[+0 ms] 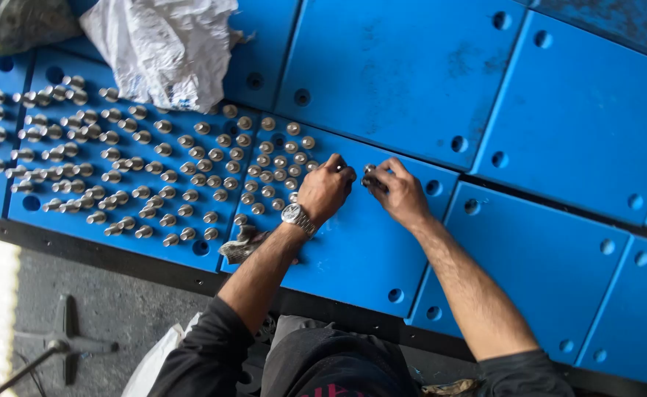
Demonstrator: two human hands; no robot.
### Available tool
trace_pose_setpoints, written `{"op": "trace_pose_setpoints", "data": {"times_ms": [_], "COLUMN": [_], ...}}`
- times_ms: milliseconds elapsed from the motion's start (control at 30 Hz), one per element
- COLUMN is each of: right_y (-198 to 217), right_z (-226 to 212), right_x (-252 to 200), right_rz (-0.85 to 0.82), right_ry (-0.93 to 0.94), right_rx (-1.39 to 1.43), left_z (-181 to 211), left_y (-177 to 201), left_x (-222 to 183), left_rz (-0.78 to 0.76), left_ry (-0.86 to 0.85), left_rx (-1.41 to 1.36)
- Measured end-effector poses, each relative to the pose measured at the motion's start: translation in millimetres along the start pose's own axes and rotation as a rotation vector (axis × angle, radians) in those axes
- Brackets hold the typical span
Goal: Sorting and arranging metal bolts on blue plastic panels.
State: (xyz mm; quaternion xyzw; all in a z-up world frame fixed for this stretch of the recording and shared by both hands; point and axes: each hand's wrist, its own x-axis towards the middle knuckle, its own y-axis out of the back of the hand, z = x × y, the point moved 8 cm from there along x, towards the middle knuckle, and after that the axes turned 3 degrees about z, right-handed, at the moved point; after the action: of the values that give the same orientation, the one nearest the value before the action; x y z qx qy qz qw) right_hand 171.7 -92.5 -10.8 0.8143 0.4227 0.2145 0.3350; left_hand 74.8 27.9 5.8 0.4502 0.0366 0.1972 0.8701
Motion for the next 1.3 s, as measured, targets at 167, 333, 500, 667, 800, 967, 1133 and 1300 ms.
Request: {"op": "trace_pose_setpoints", "data": {"times_ms": [167,333,500,667,800,967,1133,1300], "right_y": [35.1,53.0,58.8,93.1,87.9,117.2,158.3,222.5], "right_z": [39.6,96.1,157.0,202.5,283.6,374.7,493.5,552.4], "right_x": [-118.1,-270.4,-439.9,-573.5,-669.1,-740.0,-763.1,-742.4], "right_rz": [0.195,0.230,0.364,0.531,0.427,0.528,0.578,0.566], "right_ry": [-0.131,-0.488,-0.665,-0.771,-1.027,-1.002,-0.763,-0.649], "right_rx": [0.001,0.029,0.013,0.115,0.100,0.175,0.031,0.052], "left_z": [59.9,110.6,174.0,248.8,311.6,394.2,445.6,489.9], "left_y": [-7.0,-84.0,-167.8,-252.7,-301.9,-344.9,-408.6,-471.0], "left_x": [-34.2,-102.0,-166.0,-193.8,-192.0,-160.5,-102.9,-44.4], "left_rz": [-0.097,-0.283,-0.463,-0.550,-0.538,-0.465,-0.414,-0.306], "left_ry": [-0.001,-0.021,-0.066,-0.044,-0.063,-0.139,-0.164,-0.081], "left_rx": [-0.055,-0.014,0.072,0.132,0.132,0.065,0.045,-0.055]}}
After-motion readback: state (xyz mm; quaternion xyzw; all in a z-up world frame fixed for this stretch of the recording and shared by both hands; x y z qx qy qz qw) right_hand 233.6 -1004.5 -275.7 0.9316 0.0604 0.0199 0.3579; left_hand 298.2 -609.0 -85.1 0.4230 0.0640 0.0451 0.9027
